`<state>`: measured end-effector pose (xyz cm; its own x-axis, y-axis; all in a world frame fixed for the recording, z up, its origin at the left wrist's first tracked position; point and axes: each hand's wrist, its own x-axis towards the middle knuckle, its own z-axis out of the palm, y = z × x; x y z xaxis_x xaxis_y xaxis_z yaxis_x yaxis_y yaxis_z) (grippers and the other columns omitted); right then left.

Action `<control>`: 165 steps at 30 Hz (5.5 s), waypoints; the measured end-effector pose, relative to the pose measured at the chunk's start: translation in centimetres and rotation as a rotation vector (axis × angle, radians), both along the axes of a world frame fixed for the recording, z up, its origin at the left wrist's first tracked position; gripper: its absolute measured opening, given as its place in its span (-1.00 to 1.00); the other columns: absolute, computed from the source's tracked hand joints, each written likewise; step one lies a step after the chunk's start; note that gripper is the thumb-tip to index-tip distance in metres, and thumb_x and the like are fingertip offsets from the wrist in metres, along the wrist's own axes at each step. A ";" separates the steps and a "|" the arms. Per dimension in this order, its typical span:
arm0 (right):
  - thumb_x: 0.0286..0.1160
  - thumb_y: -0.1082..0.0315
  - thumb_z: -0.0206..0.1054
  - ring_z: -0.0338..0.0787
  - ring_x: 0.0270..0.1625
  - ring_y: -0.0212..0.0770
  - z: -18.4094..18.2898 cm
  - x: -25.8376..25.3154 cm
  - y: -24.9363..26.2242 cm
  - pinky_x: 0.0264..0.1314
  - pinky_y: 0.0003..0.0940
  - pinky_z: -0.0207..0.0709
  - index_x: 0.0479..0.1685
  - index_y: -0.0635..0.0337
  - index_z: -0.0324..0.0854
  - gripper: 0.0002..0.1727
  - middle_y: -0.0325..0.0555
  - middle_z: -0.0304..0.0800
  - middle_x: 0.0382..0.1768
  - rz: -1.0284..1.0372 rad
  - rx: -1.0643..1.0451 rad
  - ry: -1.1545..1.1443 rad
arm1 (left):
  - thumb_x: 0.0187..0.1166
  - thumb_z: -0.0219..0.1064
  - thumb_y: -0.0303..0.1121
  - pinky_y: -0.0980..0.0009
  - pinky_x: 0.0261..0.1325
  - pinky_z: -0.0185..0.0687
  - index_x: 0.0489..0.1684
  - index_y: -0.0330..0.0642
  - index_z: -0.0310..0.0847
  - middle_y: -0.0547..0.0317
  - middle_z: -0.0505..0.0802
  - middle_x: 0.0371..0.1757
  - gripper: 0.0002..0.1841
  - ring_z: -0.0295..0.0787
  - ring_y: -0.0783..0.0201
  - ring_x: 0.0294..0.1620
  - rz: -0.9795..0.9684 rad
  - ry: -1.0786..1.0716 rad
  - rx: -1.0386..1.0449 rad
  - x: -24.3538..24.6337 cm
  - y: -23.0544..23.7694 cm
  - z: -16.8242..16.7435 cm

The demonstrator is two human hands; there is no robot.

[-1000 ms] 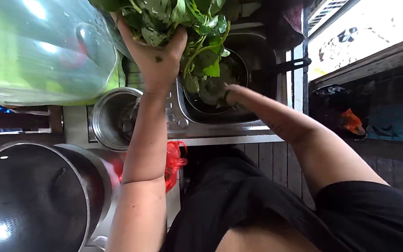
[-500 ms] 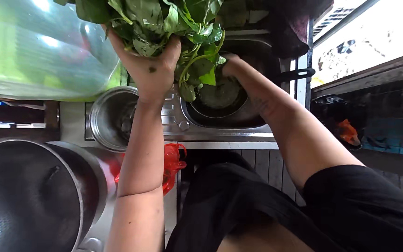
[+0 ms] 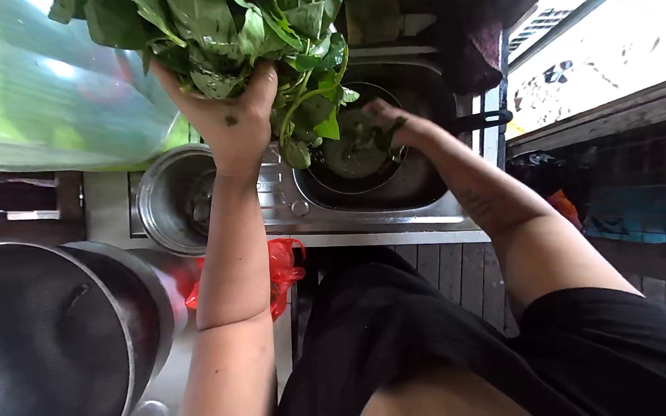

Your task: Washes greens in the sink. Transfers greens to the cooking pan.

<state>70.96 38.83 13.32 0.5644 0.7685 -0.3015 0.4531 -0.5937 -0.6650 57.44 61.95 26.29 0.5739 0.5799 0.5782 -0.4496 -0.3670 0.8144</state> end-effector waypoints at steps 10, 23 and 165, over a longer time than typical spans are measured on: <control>0.52 0.55 0.34 0.55 0.56 0.36 -6.7 -9.8 7.1 0.28 0.40 0.59 0.25 0.17 0.74 -0.66 0.17 0.67 0.44 0.139 -0.255 -0.020 | 0.06 0.61 -0.55 0.30 0.41 0.71 0.46 -0.68 0.00 -0.16 0.68 0.22 -0.06 0.73 0.22 0.30 -0.018 -0.009 -0.015 0.5 -1.4 -0.7; 0.48 0.56 0.43 0.76 0.25 -0.11 3.1 -0.4 2.0 0.41 -0.15 0.62 0.51 0.31 0.51 -0.45 0.15 0.74 0.28 -0.254 0.194 0.264 | 0.03 0.62 -0.51 0.31 0.41 0.70 0.49 -0.72 -0.02 -0.22 0.68 0.23 0.00 0.73 0.19 0.31 0.019 0.012 -0.019 0.4 -1.4 -0.6; 0.89 0.17 -0.06 0.84 -0.40 -0.32 5.2 -4.2 -3.0 -0.46 -0.37 0.77 0.10 0.07 0.55 -0.71 -0.21 0.84 -0.31 -0.806 0.639 0.776 | 0.09 0.63 -0.42 0.30 0.41 0.69 0.47 -0.71 0.00 -0.20 0.67 0.24 -0.02 0.73 0.20 0.31 0.016 -0.015 -0.005 -0.7 0.9 0.1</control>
<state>66.78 35.84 18.50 0.7777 0.4233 -0.4647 -0.5136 0.0017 -0.8580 56.71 62.83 26.41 0.5558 0.5922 0.5835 -0.4557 -0.3699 0.8096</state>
